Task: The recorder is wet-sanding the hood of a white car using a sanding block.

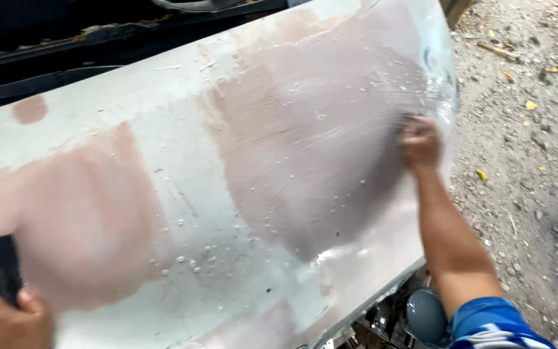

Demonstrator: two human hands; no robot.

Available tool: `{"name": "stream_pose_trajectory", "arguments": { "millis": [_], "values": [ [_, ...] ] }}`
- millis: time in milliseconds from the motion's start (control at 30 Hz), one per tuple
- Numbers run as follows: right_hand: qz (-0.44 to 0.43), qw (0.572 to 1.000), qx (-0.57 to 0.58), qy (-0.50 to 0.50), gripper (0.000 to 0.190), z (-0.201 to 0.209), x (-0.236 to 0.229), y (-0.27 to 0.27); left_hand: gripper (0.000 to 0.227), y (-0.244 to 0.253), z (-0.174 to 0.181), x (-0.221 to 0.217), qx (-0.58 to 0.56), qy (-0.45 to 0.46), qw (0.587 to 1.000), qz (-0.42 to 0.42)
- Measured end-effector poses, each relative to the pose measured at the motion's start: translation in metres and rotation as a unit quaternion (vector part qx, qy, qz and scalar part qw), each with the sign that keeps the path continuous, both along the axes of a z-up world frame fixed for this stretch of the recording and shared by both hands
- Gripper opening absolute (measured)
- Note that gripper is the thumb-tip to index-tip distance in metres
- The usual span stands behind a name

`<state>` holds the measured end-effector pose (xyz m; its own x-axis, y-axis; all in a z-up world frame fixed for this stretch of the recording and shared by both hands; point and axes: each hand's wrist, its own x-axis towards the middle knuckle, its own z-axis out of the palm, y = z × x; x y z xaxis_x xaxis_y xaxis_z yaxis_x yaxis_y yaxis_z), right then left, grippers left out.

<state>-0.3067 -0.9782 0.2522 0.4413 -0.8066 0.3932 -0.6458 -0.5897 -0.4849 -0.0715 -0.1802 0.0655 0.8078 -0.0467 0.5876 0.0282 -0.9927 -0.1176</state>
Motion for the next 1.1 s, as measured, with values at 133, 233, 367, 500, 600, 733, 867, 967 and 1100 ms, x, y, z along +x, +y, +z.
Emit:
{"name": "stream_pose_trajectory", "arguments": {
  "millis": [133,233,367,500,600,733,867,967,1100],
  "values": [
    [-0.058,0.995,0.023,-0.078,0.014,-0.038,0.009,0.048,0.075,-0.029,0.093,-0.023,-0.052,0.145,0.988,0.026],
    [0.132,0.958,-0.228,-0.112,0.018,-0.036,0.059,0.185,0.080,-0.032,0.098,-0.014,-0.104,0.216,0.970,0.026],
    [0.261,0.952,-0.132,-0.091,0.014,-0.042,0.090,0.331,0.079,-0.029,0.087,-0.005,-0.079,0.249,0.965,0.011],
    [0.322,0.942,0.038,-0.081,0.031,-0.042,0.128,0.418,0.082,-0.039,0.132,-0.027,-0.237,0.284,0.929,0.000],
    [0.505,0.848,0.131,-0.095,0.073,0.011,0.121,0.468,0.080,-0.049,0.065,-0.041,-0.347,0.123,0.922,-0.123],
    [0.461,0.886,0.055,-0.012,0.072,0.023,0.067,0.495,0.078,-0.126,0.153,-0.118,-0.541,0.225,0.800,-0.130],
    [0.462,0.868,0.120,-0.139,0.053,-0.011,0.059,0.488,0.077,-0.160,0.146,-0.153,-0.546,0.180,0.795,-0.192],
    [0.508,0.856,-0.004,-0.089,0.048,-0.016,0.082,0.481,0.075,-0.169,0.107,-0.147,-0.518,0.100,0.826,-0.197],
    [0.543,0.826,-0.148,0.027,0.026,-0.044,0.058,0.486,0.074,-0.147,0.046,-0.161,-0.451,0.041,0.883,-0.125]
  ]
}}
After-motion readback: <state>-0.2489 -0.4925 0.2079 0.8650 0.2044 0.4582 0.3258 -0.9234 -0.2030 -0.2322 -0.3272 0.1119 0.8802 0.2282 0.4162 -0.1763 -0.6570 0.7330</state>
